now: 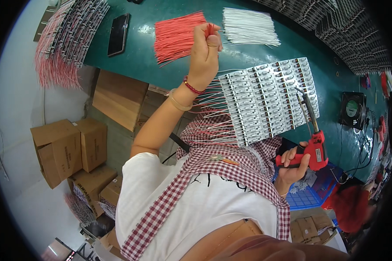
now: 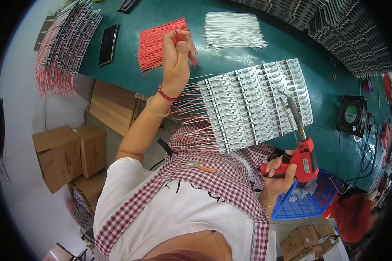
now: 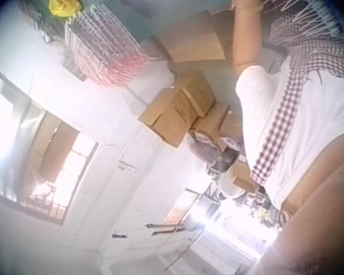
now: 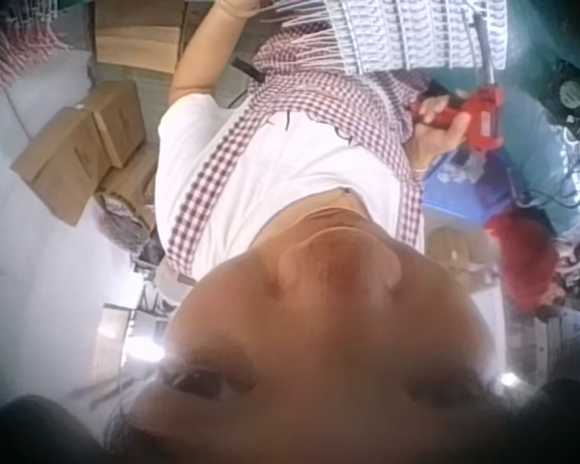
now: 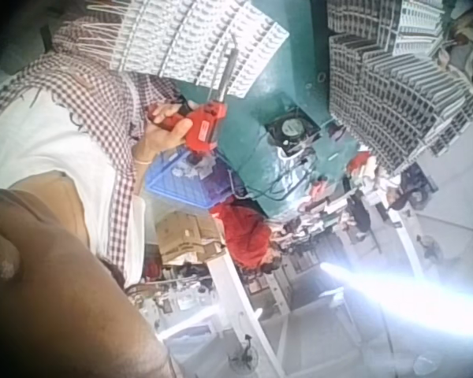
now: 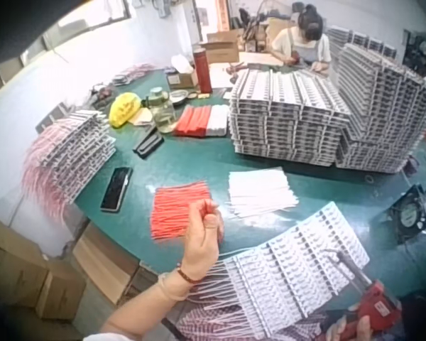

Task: The person uses a soldering iron to attach red and white wires to a grid of electronic components on a workbench. They repeatedly pick up individual wires, position them against the component grid, and apply the soldering iron to secure the connections.

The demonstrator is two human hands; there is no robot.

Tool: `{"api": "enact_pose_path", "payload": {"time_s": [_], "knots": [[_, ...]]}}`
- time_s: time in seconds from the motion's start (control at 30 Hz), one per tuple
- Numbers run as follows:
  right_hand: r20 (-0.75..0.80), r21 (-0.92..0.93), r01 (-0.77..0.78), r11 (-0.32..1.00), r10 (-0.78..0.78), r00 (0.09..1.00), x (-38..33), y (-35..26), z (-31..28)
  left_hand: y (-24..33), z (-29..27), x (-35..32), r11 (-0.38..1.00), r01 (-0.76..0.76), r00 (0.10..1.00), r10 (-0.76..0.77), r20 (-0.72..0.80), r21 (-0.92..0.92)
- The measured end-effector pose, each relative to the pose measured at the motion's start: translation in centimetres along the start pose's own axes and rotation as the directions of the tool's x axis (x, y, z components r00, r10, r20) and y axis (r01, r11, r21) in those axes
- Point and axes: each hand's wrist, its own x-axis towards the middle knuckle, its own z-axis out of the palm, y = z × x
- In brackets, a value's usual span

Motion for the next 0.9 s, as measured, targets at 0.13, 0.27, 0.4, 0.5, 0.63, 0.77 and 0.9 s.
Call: {"api": "enact_pose_path", "payload": {"time_s": [0.13,0.27,0.4,0.5,0.63,0.77,0.9], "knots": [[0.001,0.009,-0.007,1.0,0.007,1.0,0.0,0.1,0.3,-0.6,1.1,-0.2,0.989,-0.146,0.989,0.147,-0.033,0.012],[0.005,0.013,-0.014,1.0,0.014,1.0,0.1,-0.1,0.4,0.4,1.1,-0.6,0.996,-0.085,0.996,0.085,0.006,-0.009],[0.007,0.019,-0.014,1.0,0.014,1.0,0.2,-0.1,0.3,1.7,1.0,-0.6,0.991,-0.1,0.994,0.095,0.062,0.085],[0.015,0.033,-0.027,0.999,0.026,1.0,0.2,0.1,0.0,1.7,1.5,-0.5,0.991,-0.095,0.995,0.092,0.035,0.09],[0.023,0.026,-0.021,0.999,0.02,1.0,0.1,0.1,0.0,2.0,1.8,-1.0,0.999,-0.049,0.999,0.049,0.0,0.013],[-0.003,0.02,-0.022,1.0,0.022,1.0,0.2,0.0,0.0,1.6,1.7,-1.4,0.999,-0.043,0.999,0.044,-0.012,0.024],[0.007,0.023,-0.022,1.0,0.021,1.0,0.2,0.1,-0.1,2.6,0.9,-1.7,0.998,-0.041,0.996,0.046,-0.081,0.055]]}}
